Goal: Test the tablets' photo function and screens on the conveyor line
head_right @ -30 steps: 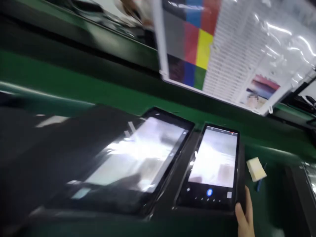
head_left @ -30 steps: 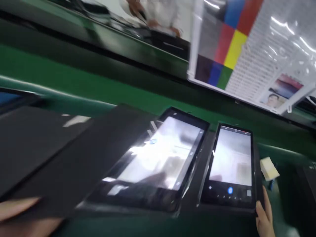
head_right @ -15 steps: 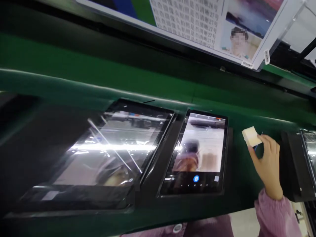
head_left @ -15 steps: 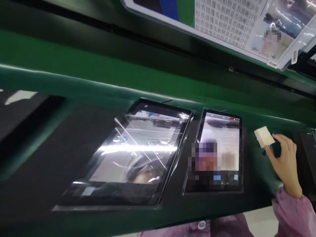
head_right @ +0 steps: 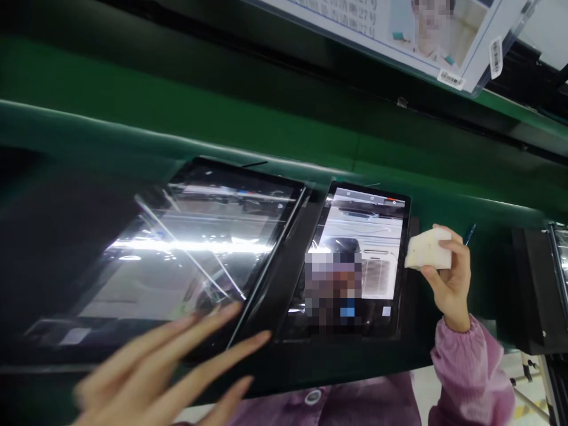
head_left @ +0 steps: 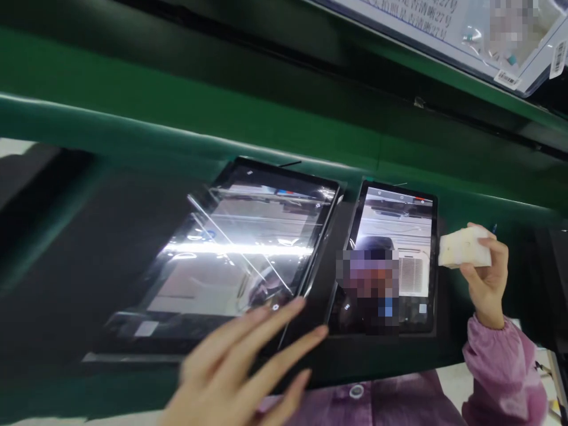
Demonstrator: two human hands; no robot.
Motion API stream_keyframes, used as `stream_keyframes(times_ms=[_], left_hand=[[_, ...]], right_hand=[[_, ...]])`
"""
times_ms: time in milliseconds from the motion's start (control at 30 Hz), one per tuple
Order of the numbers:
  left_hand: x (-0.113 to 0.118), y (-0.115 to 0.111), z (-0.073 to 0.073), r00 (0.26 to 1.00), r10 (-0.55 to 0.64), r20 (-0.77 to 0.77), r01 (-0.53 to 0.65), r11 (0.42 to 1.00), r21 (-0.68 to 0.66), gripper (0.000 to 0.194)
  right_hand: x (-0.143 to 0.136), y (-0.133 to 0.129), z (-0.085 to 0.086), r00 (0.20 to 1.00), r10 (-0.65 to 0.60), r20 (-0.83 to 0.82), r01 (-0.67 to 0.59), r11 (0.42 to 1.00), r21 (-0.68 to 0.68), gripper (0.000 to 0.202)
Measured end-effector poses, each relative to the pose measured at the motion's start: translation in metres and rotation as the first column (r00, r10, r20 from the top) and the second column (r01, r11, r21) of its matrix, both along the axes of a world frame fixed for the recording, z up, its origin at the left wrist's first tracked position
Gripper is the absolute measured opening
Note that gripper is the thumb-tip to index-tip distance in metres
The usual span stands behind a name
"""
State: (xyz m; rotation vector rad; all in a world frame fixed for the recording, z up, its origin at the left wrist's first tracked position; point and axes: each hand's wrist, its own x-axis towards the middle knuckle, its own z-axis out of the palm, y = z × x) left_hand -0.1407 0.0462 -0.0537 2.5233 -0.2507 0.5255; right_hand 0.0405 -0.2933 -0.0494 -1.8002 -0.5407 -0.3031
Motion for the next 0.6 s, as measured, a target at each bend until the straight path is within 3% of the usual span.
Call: stream_keyframes(times_ms=[100,200,367,600], left_hand=[[0.015,-0.037,0.006,0.988,-0.151,0.022,0.150,0.989,0.016,0.042],[0.030,-0.054,0.011,0.987,-0.161,0.030,0.160,0.987,0.026,0.034],[0.045,-0.062,0.011,0.994,-0.108,0.018,0.108,0.994,0.026,0.030],[0.047,-0.065,0.012,0.993,-0.116,-0.005,0.116,0.993,0.038,0.028]], right_hand=[[-0.005,0.007,-0.004,0.997,0.070,-0.029,-0.067,0.993,0.098,0.035],[-0.003,0.008,-0.005,0.994,0.112,-0.016,-0.110,0.990,0.090,0.035],[-0.002,0.005,-0.005,0.993,0.116,0.006,-0.116,0.993,0.019,0.035],[-0.002,0.002,-0.006,0.992,0.120,0.028,-0.119,0.993,-0.019,0.038]])
